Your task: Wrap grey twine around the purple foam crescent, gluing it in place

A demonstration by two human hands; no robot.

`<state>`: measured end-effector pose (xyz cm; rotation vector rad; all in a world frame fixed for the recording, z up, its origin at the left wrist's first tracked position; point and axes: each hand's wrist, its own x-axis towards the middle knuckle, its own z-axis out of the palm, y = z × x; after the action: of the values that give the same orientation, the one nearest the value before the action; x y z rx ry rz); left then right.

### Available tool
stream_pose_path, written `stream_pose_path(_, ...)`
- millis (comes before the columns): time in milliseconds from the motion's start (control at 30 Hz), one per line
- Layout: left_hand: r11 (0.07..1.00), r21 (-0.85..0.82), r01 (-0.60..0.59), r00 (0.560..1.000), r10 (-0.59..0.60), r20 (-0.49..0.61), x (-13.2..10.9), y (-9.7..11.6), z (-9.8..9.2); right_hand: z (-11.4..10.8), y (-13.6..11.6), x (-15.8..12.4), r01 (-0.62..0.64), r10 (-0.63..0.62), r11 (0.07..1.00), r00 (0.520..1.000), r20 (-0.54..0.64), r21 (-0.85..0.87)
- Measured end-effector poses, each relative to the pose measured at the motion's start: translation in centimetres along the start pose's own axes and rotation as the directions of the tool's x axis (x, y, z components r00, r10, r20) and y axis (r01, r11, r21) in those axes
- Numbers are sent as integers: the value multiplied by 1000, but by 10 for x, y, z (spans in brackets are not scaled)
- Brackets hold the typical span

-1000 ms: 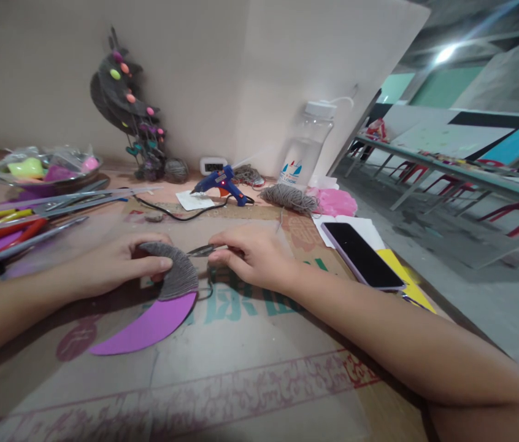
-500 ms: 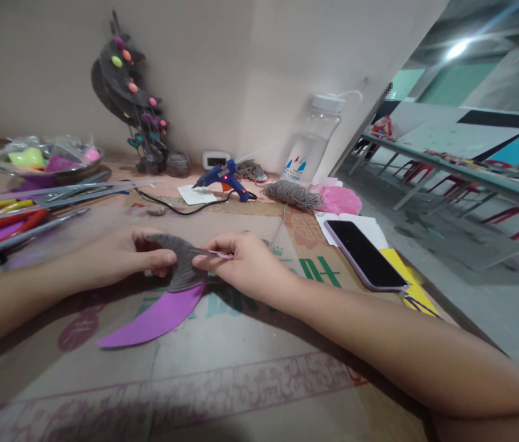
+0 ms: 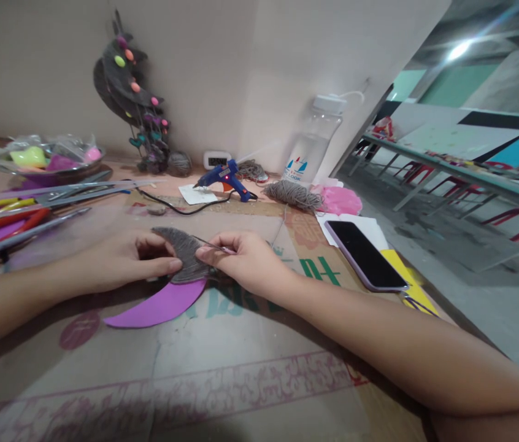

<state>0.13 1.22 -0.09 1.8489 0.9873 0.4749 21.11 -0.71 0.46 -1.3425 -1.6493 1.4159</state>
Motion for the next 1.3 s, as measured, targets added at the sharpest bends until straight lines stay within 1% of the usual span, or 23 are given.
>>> stream_pose_path(133, 1000, -28, -7, 1000, 8, 19, -1, -1, 0, -3, -1, 1, 53, -60, 996, 994, 96, 72)
stream_pose_path(267, 998, -51, -31, 999, 33, 34, 0, -3, -1, -4, -5, 2, 60, -76, 991, 988, 134, 119)
stream_pose_path(367, 997, -53, -56, 998, 58, 27, 1, -5, -2, -3, -5, 2, 61, -78, 989, 989, 127, 135)
stream_pose_path(500, 994, -84, -77, 997, 77, 6, 3, -6, -3, -2, -2, 3, 52, -64, 992, 992, 110, 111)
stream_pose_path(667, 986, -162, -48, 999, 44, -24, 3, -1, -3, 1, -3, 1, 9, -16, 996, 996, 87, 84)
stream_pose_path(800, 971, -240, -6, 1000, 6, 0, 2, 4, -3, 2, -3, 1, 16, -20, 998, 997, 71, 59)
stream_pose_path(900, 970, -241, 6, 1000, -2, 18, 2, 4, -4, 2, -2, 2, 26, -30, 998, 997, 67, 54)
stream_pose_path(1067, 973, -231, 12, 1000, -9, 12, 1, 4, -5, 1, -1, 1, 41, -45, 998, 996, 77, 55)
stream_pose_path(1200, 969, -246, 10, 1000, -3, 26, 2, 4, -6, 2, -2, 0, 56, -57, 998, 996, 72, 25)
stream_pose_path(1300, 972, -236, -9, 1000, 11, 7, 2, 3, -6, 2, -2, 0, 56, -57, 998, 996, 70, 16)
